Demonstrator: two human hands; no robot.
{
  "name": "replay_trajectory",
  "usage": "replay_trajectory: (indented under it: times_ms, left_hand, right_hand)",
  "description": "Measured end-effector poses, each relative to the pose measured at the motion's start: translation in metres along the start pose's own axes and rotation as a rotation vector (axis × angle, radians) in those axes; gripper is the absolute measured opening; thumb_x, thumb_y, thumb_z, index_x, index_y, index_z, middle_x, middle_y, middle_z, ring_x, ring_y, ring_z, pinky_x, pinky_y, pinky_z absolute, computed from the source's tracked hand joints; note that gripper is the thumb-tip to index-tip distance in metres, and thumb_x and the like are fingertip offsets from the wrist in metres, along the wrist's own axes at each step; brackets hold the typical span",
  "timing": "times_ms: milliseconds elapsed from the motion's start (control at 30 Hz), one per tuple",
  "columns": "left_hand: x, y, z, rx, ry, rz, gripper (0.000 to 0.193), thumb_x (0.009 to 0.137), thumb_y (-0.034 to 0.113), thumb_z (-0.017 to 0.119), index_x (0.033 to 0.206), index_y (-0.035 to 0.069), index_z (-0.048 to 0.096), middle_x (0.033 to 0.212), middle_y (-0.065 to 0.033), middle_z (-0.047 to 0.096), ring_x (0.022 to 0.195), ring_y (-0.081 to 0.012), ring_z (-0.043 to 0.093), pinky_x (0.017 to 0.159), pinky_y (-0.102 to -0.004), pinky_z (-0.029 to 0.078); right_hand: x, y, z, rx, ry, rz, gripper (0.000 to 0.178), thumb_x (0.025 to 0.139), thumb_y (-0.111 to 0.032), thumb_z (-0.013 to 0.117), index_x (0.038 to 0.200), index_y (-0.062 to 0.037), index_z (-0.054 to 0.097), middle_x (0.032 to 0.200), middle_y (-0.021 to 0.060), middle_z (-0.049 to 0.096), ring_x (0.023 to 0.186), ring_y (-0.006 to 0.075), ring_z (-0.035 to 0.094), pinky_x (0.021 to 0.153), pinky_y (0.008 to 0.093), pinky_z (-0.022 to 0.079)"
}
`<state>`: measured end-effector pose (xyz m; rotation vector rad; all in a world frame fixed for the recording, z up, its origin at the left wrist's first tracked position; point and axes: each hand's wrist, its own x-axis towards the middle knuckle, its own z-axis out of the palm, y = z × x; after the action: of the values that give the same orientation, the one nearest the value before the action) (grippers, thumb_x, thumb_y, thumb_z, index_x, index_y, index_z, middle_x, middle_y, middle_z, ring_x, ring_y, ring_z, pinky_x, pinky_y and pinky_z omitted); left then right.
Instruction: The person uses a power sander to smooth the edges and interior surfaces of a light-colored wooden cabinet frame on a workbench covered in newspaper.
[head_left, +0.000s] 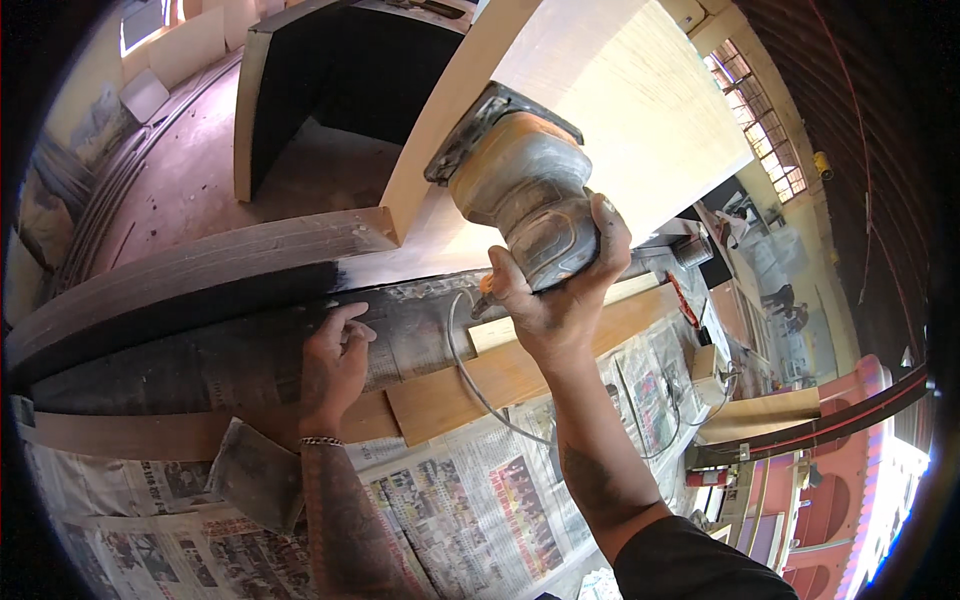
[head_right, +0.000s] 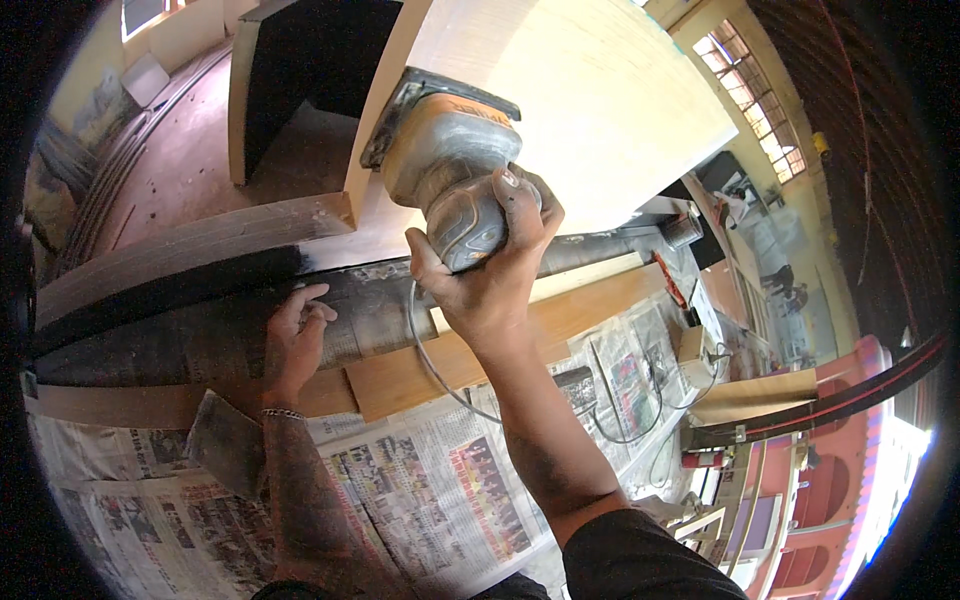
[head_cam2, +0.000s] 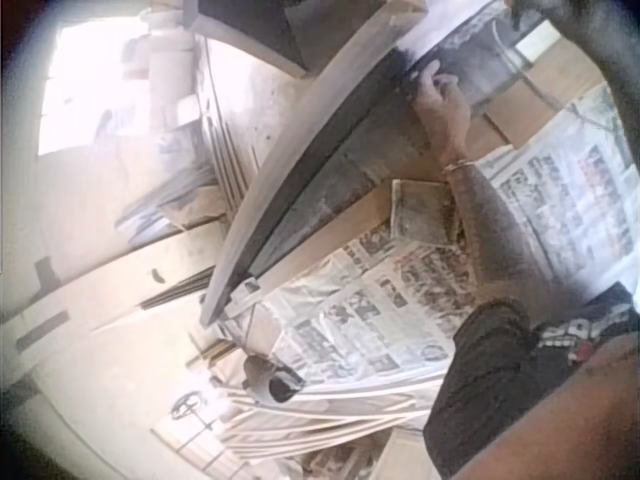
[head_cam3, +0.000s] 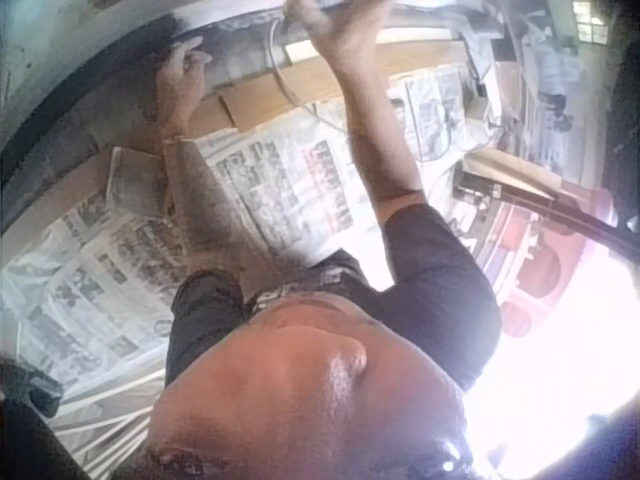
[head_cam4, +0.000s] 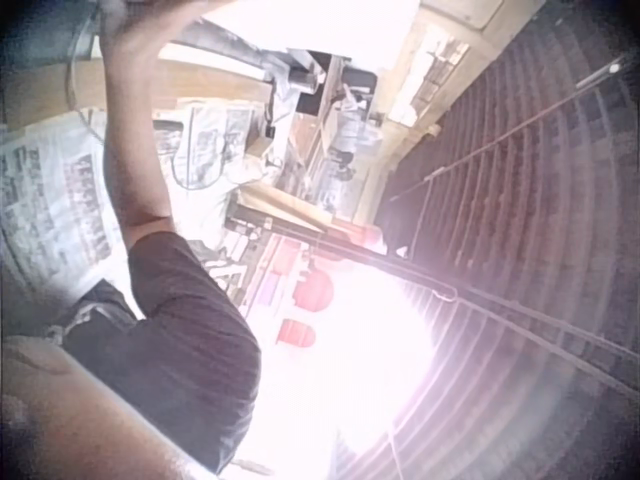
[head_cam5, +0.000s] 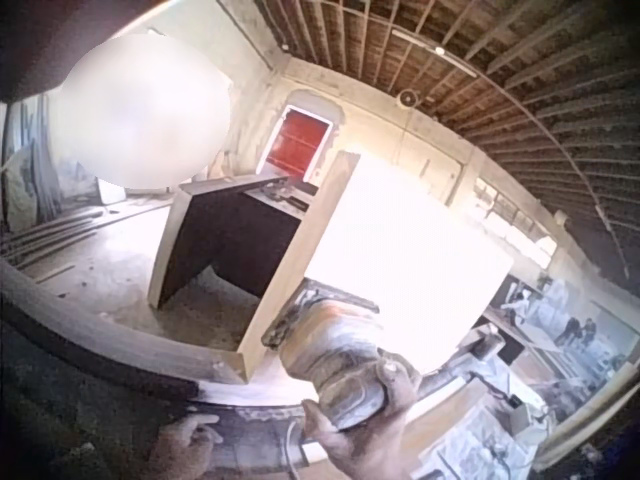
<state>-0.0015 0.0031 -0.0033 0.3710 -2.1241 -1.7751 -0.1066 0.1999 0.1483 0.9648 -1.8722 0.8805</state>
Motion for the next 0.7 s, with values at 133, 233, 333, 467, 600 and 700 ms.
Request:
replay_trajectory:
  times_ms: [133,233,333,467,600,700]
  left_hand:
    - [0.001,0.0,0.001,-0.014,-0.005,-0.007,0.031,0.1,0.007,0.053,0.127,0.0,0.065,0.096,-0.0132,0.074,0.086,-0.0171,0.069,0.08,-0.032,0.055]
    - [0.001,0.002,0.004,-0.016,-0.004,-0.043,0.031,0.1,0.008,0.052,0.127,0.0,0.066,0.096,-0.013,0.073,0.085,-0.017,0.068,0.08,-0.0318,0.055]
    - [0.001,0.0,0.004,-0.039,0.001,-0.047,0.032,0.099,0.009,0.052,0.127,0.0,0.066,0.097,-0.0124,0.073,0.085,-0.0172,0.068,0.08,-0.0318,0.054]
    - [0.002,-0.001,-0.001,0.015,-0.007,0.004,0.032,0.099,0.009,0.053,0.127,0.0,0.066,0.097,-0.0117,0.073,0.086,-0.0166,0.067,0.079,-0.0314,0.054]
    - [0.0,0.002,-0.002,-0.018,0.007,-0.021,0.031,0.098,0.008,0.054,0.126,0.0,0.066,0.096,-0.0116,0.073,0.086,-0.0163,0.067,0.079,-0.0311,0.054]
    - [-0.001,0.004,-0.002,-0.017,-0.003,-0.041,0.031,0.099,0.008,0.055,0.127,0.0,0.066,0.095,-0.0115,0.073,0.086,-0.0162,0.067,0.078,-0.0312,0.054]
  right_hand:
    - [0.005,0.007,-0.004,0.026,0.04,0.016,0.1,0.075,-0.025,0.09,0.151,-0.0069,0.028,0.13,0.019,0.041,0.121,0.0316,0.047,0.104,0.0472,0.041]
    - [0.037,-0.005,-0.012,0.109,0.087,0.026,0.096,0.082,-0.029,0.087,0.153,-0.0035,0.027,0.131,0.0143,0.045,0.119,0.0238,0.05,0.104,0.0404,0.042]
    - [0.083,-0.019,-0.023,0.223,0.112,-0.03,0.094,0.083,-0.032,0.086,0.151,-0.0013,0.03,0.127,0.0122,0.05,0.116,0.021,0.051,0.102,0.0366,0.044]
    - [0.131,-0.044,-0.034,0.25,0.283,0.098,0.098,0.082,-0.039,0.087,0.152,0.0011,0.03,0.127,0.0156,0.05,0.116,0.0234,0.055,0.1,0.0346,0.047]
    - [0.127,-0.049,-0.04,0.268,0.236,0.202,0.101,0.082,-0.036,0.088,0.155,-0.0013,0.026,0.133,0.0206,0.047,0.121,0.0279,0.054,0.105,0.0347,0.046]
    - [0.11,-0.04,-0.037,0.326,0.22,0.202,0.096,0.084,-0.026,0.087,0.154,-0.0021,0.026,0.135,0.0183,0.046,0.12,0.0246,0.053,0.102,0.0343,0.047]
